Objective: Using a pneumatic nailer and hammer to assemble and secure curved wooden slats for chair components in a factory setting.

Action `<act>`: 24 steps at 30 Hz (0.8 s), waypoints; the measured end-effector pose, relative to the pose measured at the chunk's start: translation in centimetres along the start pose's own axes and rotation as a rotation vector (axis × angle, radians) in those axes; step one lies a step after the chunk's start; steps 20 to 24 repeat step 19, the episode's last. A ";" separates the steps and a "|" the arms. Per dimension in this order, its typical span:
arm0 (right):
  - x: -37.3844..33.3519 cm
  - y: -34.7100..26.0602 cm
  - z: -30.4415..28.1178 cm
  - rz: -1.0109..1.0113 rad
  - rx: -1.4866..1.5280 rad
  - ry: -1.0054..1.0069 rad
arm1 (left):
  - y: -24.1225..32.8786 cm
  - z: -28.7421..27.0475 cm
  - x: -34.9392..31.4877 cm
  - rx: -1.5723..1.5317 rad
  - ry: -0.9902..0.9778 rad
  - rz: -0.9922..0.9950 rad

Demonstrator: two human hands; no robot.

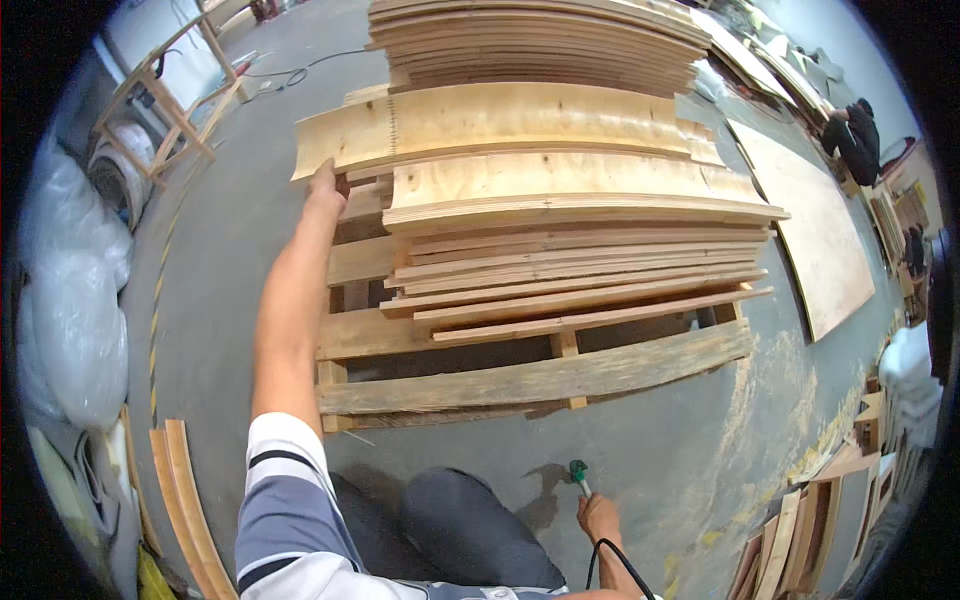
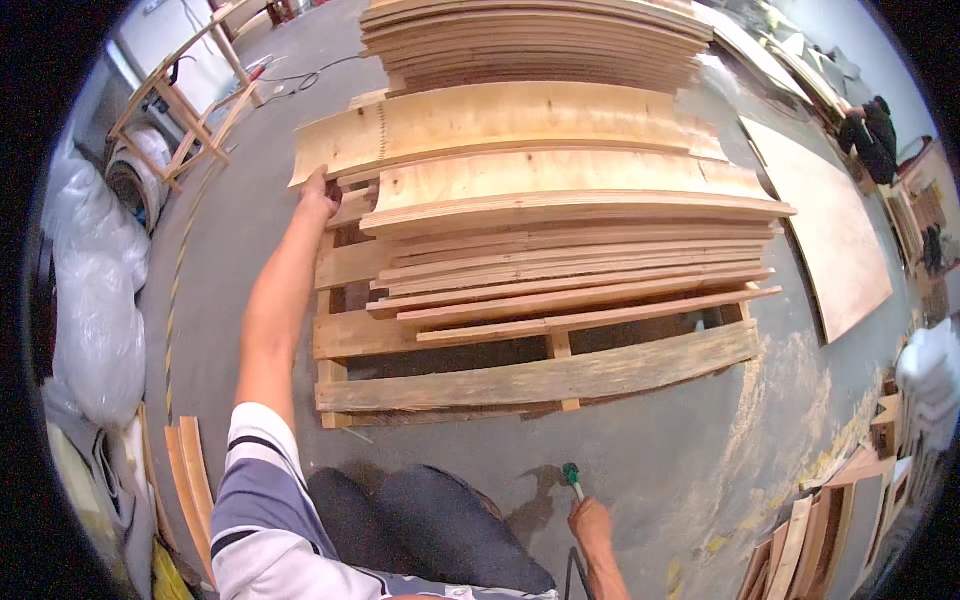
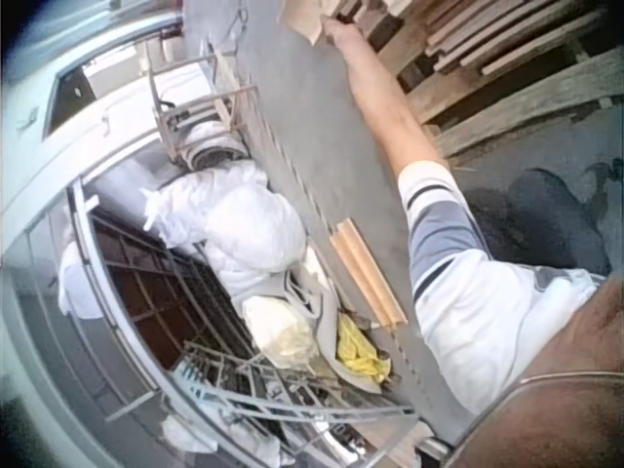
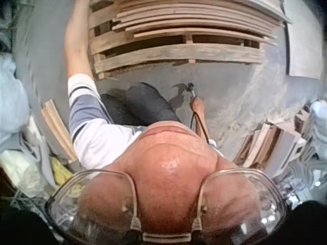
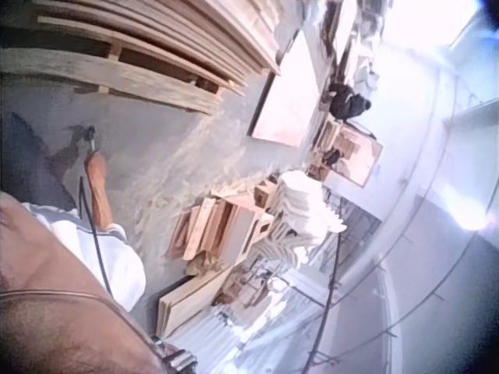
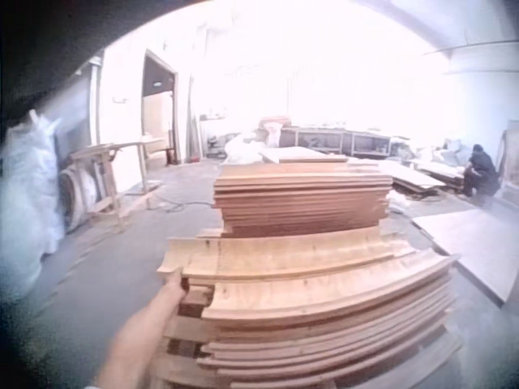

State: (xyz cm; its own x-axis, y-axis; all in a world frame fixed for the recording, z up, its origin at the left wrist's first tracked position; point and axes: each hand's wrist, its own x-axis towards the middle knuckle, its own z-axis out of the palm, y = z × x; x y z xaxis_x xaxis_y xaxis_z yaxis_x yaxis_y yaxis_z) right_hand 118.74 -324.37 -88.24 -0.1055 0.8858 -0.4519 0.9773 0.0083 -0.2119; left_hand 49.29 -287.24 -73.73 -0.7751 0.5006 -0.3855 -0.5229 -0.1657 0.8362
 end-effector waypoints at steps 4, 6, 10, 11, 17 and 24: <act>-0.4 0.6 -1.0 0.067 0.029 -0.075 | 1.9 -1.4 -1.2 -0.084 0.064 -0.034; 0.0 1.2 -2.3 0.098 0.014 -0.101 | 2.1 -1.9 -5.1 -0.154 0.097 0.062; 1.5 -0.5 -2.5 -0.008 0.019 -0.177 | 11.4 -15.4 -6.7 -0.047 0.035 0.259; 2.1 -0.9 -2.1 -0.130 -0.019 -0.254 | 14.4 -21.3 -5.6 -0.197 -0.026 0.269; 8.1 2.6 -0.8 -0.060 -0.334 -0.463 | 15.0 -50.6 -21.6 -0.273 0.327 0.381; 12.5 -0.1 2.5 -0.151 -0.570 -0.509 | 13.1 -60.3 -33.6 -0.378 0.467 0.381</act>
